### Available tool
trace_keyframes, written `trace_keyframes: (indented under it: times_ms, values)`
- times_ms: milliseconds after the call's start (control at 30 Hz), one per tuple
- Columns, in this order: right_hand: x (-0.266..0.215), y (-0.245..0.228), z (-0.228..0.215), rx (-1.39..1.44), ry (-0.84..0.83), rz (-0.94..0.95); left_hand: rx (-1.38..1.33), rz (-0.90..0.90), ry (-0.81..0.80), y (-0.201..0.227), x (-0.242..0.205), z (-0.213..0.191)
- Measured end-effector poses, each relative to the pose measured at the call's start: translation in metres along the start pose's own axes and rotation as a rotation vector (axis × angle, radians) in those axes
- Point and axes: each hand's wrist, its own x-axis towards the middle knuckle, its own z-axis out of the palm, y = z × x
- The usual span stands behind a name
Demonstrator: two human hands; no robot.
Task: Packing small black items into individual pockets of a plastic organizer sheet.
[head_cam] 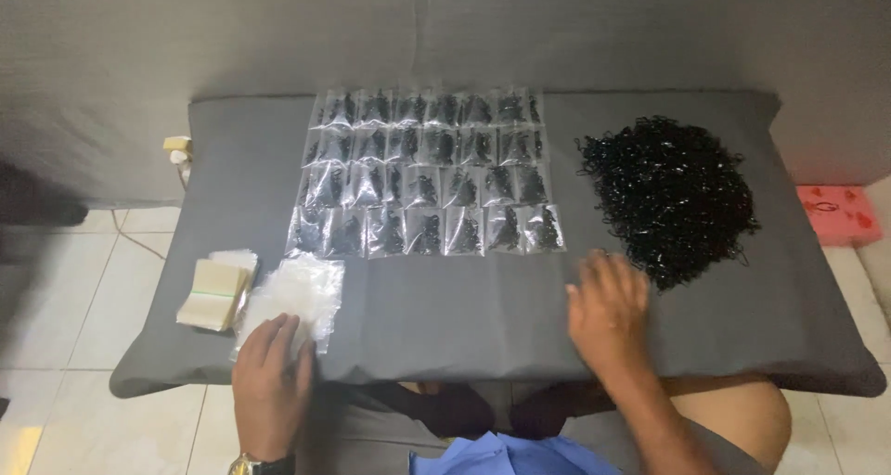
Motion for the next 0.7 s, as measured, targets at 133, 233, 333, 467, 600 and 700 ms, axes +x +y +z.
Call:
trace_keyframes:
  times_ms: [133,233,333,467,600,700]
  values:
    - [0.010,-0.024,0.016,0.278,-0.208,-0.090,-0.019,-0.003,0.038,0.006,0.003,0.003]
    - [0.011,-0.038,0.028,0.256,-0.145,-0.062,-0.077,0.033,0.080,0.007,0.004,0.002]
    - [0.012,-0.054,0.011,0.227,-0.116,-0.096,-0.041,-0.039,0.036,0.002,-0.003,0.006]
    - [0.019,-0.063,0.004,0.324,-0.116,-0.256,-0.045,-0.029,0.054,0.002,-0.001,0.007]
    - [0.021,-0.061,0.002,0.359,-0.150,-0.333,-0.046,-0.007,0.080,-0.003,-0.005,0.009]
    - [0.019,-0.054,0.004,0.361,-0.131,-0.379,-0.058,-0.028,0.089,-0.006,-0.009,0.010]
